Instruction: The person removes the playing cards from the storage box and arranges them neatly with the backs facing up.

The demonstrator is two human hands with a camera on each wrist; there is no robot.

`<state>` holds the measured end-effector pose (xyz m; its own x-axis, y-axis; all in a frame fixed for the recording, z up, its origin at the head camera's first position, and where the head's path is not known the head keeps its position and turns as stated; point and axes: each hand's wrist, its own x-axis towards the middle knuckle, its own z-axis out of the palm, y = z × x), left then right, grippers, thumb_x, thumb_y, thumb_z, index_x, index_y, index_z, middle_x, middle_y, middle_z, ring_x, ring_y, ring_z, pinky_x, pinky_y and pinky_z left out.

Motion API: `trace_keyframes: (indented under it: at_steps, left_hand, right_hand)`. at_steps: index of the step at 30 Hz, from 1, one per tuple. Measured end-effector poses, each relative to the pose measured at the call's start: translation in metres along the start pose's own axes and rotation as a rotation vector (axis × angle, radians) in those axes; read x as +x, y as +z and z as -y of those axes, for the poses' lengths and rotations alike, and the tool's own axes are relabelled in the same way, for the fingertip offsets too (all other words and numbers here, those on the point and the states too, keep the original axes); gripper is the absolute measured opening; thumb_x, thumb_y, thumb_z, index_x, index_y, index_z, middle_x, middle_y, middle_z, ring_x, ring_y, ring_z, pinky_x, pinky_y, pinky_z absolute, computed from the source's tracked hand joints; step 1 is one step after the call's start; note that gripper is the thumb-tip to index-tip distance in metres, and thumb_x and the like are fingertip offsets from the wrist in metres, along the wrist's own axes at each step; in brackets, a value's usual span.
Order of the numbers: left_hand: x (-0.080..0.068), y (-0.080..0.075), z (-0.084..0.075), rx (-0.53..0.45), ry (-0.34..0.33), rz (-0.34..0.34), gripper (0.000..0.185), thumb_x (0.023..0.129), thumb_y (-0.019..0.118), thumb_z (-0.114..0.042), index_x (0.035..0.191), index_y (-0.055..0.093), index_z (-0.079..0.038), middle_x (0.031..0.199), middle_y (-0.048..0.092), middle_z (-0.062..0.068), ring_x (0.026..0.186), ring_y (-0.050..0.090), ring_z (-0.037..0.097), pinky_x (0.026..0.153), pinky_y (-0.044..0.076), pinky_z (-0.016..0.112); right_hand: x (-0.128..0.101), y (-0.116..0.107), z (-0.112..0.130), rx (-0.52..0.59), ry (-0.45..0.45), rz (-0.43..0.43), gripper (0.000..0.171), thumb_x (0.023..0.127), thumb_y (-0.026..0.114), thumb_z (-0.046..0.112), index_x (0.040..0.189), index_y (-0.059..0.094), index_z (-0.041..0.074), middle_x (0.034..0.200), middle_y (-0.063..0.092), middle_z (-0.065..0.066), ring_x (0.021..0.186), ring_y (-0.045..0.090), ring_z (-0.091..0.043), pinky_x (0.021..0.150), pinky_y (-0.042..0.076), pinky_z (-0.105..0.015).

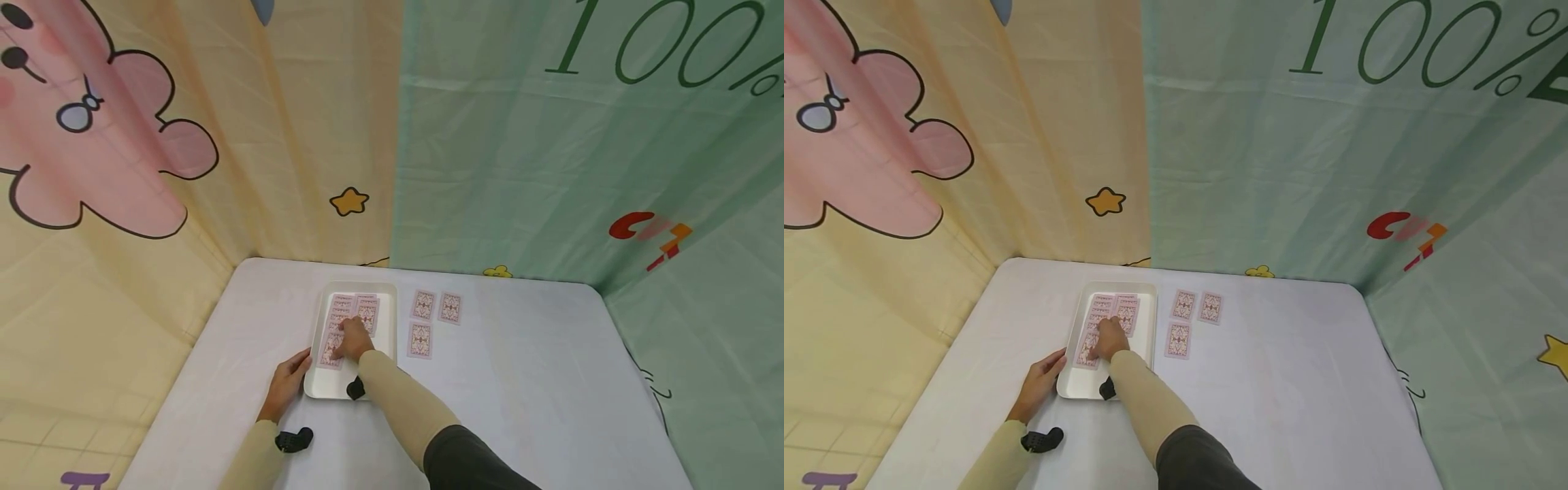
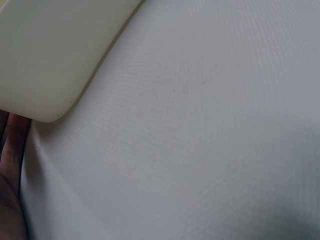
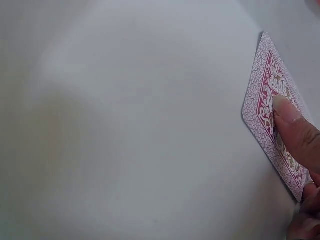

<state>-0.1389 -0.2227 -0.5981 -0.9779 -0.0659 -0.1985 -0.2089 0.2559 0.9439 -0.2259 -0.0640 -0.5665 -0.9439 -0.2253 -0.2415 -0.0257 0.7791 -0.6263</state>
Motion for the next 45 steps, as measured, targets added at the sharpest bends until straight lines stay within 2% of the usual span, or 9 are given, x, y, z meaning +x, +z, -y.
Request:
trace_keyframes:
  at_steps: [7, 21, 25, 30, 34, 36, 39, 41, 45]
  left_hand:
    - [0.001, 0.001, 0.002, -0.008, -0.003, 0.005, 0.043, 0.101, 0.051, -0.016, 0.137, 0.048, 0.007, 0.141, 0.046, 0.025, 0.135, 0.038, 0.038, 0.11, 0.032, 0.05]
    - [0.0, 0.004, 0.001, -0.002, -0.009, 0.006, 0.043, 0.101, 0.051, -0.017, 0.137, 0.048, 0.006, 0.141, 0.047, 0.024, 0.134, 0.04, 0.037, 0.109, 0.034, 0.049]
    - [0.0, 0.005, 0.0, -0.006, -0.007, 0.0, 0.043, 0.101, 0.052, -0.018, 0.137, 0.049, 0.006, 0.14, 0.047, 0.024, 0.134, 0.04, 0.036, 0.109, 0.034, 0.048]
    - [0.001, 0.004, -0.002, -0.016, 0.011, 0.002, 0.043, 0.101, 0.051, -0.017, 0.136, 0.048, 0.007, 0.14, 0.047, 0.025, 0.135, 0.039, 0.035, 0.11, 0.033, 0.047]
    - [0.002, 0.003, -0.002, -0.02, 0.003, 0.005, 0.042, 0.101, 0.051, -0.015, 0.137, 0.049, 0.006, 0.141, 0.047, 0.024, 0.135, 0.039, 0.035, 0.11, 0.033, 0.047]
    - [0.002, 0.003, -0.002, -0.011, -0.003, 0.006, 0.042, 0.101, 0.051, -0.016, 0.137, 0.048, 0.006, 0.141, 0.047, 0.024, 0.135, 0.039, 0.036, 0.11, 0.033, 0.047]
    - [0.002, 0.002, -0.001, 0.001, -0.011, 0.002, 0.042, 0.101, 0.051, -0.017, 0.137, 0.048, 0.006, 0.141, 0.046, 0.025, 0.135, 0.038, 0.037, 0.11, 0.033, 0.048]
    - [0.002, 0.002, -0.001, 0.006, -0.016, 0.0, 0.043, 0.101, 0.051, -0.017, 0.137, 0.048, 0.006, 0.141, 0.046, 0.025, 0.135, 0.038, 0.037, 0.11, 0.033, 0.049]
    - [0.002, 0.0, 0.0, 0.002, -0.024, -0.002, 0.043, 0.101, 0.051, -0.017, 0.137, 0.048, 0.005, 0.142, 0.046, 0.025, 0.135, 0.039, 0.036, 0.11, 0.034, 0.048]
  right_hand:
    - [-0.002, 0.0, -0.002, -0.054, -0.013, -0.006, 0.052, 0.063, 0.091, 0.017, 0.104, 0.062, 0.006, 0.094, 0.049, -0.002, 0.086, 0.049, -0.016, 0.088, 0.048, -0.028]
    - [-0.003, -0.002, -0.005, 0.003, -0.035, -0.021, 0.051, 0.063, 0.09, 0.013, 0.104, 0.061, 0.007, 0.097, 0.061, -0.004, 0.088, 0.056, -0.018, 0.086, 0.05, -0.031]
    - [-0.003, -0.003, -0.008, 0.043, -0.028, -0.021, 0.047, 0.064, 0.09, 0.015, 0.103, 0.065, 0.008, 0.101, 0.065, -0.004, 0.094, 0.058, -0.018, 0.094, 0.048, -0.033]
    - [-0.002, -0.005, -0.01, 0.082, -0.031, -0.029, 0.039, 0.067, 0.088, 0.017, 0.101, 0.07, 0.009, 0.103, 0.068, -0.002, 0.106, 0.059, -0.02, 0.113, 0.031, -0.037]
    - [-0.001, -0.007, -0.012, 0.103, -0.059, -0.034, 0.04, 0.07, 0.087, 0.02, 0.105, 0.072, 0.009, 0.107, 0.069, -0.002, 0.111, 0.059, -0.021, 0.115, 0.027, -0.039]
    - [-0.001, -0.007, -0.014, 0.129, -0.083, -0.031, 0.041, 0.071, 0.086, 0.02, 0.107, 0.072, 0.008, 0.108, 0.069, -0.003, 0.105, 0.06, -0.02, 0.11, 0.036, -0.038]
    - [-0.001, -0.007, -0.017, 0.186, -0.13, -0.019, 0.038, 0.076, 0.082, 0.018, 0.11, 0.071, 0.005, 0.107, 0.069, -0.006, 0.091, 0.06, -0.016, 0.092, 0.049, -0.033]
    - [-0.002, -0.009, -0.018, 0.233, -0.152, 0.002, 0.035, 0.08, 0.079, 0.014, 0.112, 0.07, 0.002, 0.107, 0.069, -0.008, 0.085, 0.058, -0.013, 0.079, 0.052, -0.028]
    - [-0.006, -0.017, -0.019, 0.299, -0.166, 0.041, 0.031, 0.083, 0.074, 0.01, 0.113, 0.07, 0.001, 0.105, 0.07, -0.009, 0.081, 0.059, -0.009, 0.072, 0.051, -0.021]
